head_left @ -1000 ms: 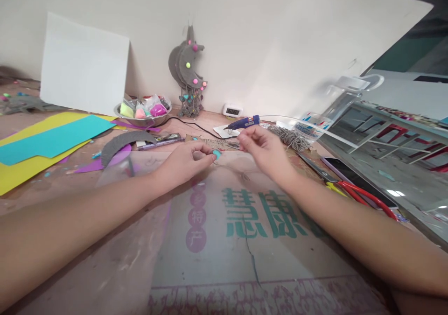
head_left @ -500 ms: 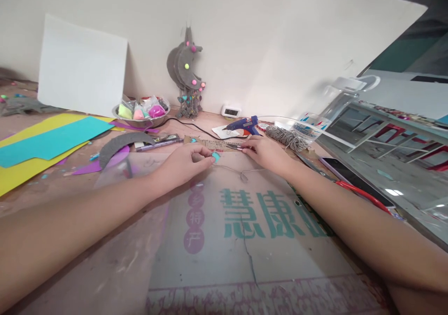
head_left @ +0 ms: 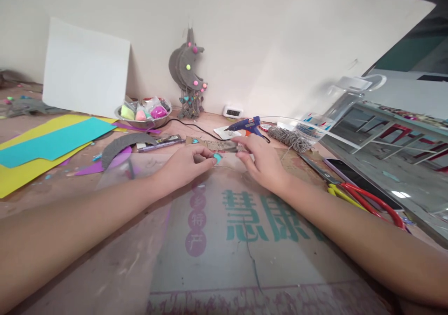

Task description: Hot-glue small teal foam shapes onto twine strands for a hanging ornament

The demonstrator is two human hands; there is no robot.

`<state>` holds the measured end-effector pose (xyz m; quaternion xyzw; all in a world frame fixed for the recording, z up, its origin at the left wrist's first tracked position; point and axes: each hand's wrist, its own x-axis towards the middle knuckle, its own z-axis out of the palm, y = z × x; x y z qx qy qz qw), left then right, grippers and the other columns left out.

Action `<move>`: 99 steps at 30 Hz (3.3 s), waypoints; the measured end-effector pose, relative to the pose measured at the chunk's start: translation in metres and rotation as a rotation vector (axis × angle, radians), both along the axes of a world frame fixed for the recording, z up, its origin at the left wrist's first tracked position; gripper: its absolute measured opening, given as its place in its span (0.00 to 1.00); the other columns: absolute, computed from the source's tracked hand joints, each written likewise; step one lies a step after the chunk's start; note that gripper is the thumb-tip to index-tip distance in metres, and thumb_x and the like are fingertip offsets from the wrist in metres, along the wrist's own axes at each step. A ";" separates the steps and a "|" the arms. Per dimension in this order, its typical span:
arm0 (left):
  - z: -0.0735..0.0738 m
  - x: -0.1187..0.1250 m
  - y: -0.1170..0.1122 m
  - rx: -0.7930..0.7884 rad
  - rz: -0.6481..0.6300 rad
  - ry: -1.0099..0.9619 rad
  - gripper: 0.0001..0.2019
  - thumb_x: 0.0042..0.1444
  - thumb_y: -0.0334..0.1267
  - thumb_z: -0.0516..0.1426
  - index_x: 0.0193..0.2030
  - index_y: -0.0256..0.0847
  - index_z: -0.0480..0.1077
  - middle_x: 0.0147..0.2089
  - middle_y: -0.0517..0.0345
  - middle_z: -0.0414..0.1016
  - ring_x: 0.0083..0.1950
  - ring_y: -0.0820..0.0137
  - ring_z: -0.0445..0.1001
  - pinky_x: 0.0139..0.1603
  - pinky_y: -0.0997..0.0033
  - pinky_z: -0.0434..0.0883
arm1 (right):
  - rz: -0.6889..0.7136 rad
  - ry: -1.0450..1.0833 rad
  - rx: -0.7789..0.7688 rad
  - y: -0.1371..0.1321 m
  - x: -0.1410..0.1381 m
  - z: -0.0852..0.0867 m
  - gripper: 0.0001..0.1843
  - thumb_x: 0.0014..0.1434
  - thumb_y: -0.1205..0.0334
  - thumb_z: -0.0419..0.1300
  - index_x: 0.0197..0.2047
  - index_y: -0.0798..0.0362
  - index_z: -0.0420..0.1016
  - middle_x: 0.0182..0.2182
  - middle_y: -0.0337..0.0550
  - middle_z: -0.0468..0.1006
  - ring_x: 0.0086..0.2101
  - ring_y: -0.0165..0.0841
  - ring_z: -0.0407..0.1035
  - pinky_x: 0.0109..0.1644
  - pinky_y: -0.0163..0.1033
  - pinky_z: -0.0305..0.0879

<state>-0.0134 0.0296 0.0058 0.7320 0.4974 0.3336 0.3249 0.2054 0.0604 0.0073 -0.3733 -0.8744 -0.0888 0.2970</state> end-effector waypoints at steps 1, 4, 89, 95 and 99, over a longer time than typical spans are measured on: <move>0.000 0.000 0.000 -0.002 -0.003 -0.004 0.14 0.53 0.48 0.52 0.33 0.40 0.71 0.29 0.61 0.73 0.28 0.72 0.68 0.25 0.75 0.63 | 0.024 -0.058 0.029 -0.003 -0.002 -0.002 0.18 0.64 0.56 0.48 0.52 0.55 0.66 0.37 0.49 0.72 0.39 0.38 0.64 0.44 0.42 0.59; 0.000 0.000 0.000 -0.001 -0.006 -0.005 0.13 0.53 0.47 0.52 0.33 0.39 0.71 0.30 0.61 0.73 0.29 0.73 0.68 0.26 0.76 0.63 | 0.055 -0.124 0.102 -0.003 -0.003 -0.007 0.18 0.63 0.55 0.50 0.51 0.55 0.67 0.36 0.48 0.72 0.38 0.38 0.65 0.42 0.42 0.59; 0.001 0.002 0.000 0.057 -0.035 0.016 0.11 0.53 0.44 0.51 0.31 0.39 0.70 0.32 0.59 0.73 0.31 0.71 0.69 0.29 0.74 0.64 | 0.033 -0.245 0.236 -0.004 -0.001 -0.004 0.14 0.63 0.58 0.50 0.47 0.53 0.71 0.32 0.45 0.72 0.36 0.37 0.62 0.40 0.42 0.55; 0.002 0.002 0.000 0.032 -0.022 0.014 0.12 0.53 0.45 0.51 0.32 0.39 0.70 0.32 0.57 0.73 0.34 0.68 0.71 0.29 0.73 0.66 | 0.035 -0.226 0.224 -0.004 -0.001 -0.004 0.14 0.63 0.58 0.51 0.47 0.54 0.71 0.33 0.46 0.73 0.37 0.37 0.62 0.41 0.42 0.56; 0.001 0.002 0.001 0.045 -0.020 0.015 0.12 0.52 0.45 0.51 0.31 0.39 0.70 0.32 0.57 0.73 0.35 0.67 0.71 0.30 0.72 0.66 | 0.042 -0.226 0.223 -0.004 -0.001 -0.005 0.14 0.63 0.58 0.51 0.47 0.54 0.71 0.34 0.46 0.73 0.38 0.38 0.63 0.42 0.42 0.56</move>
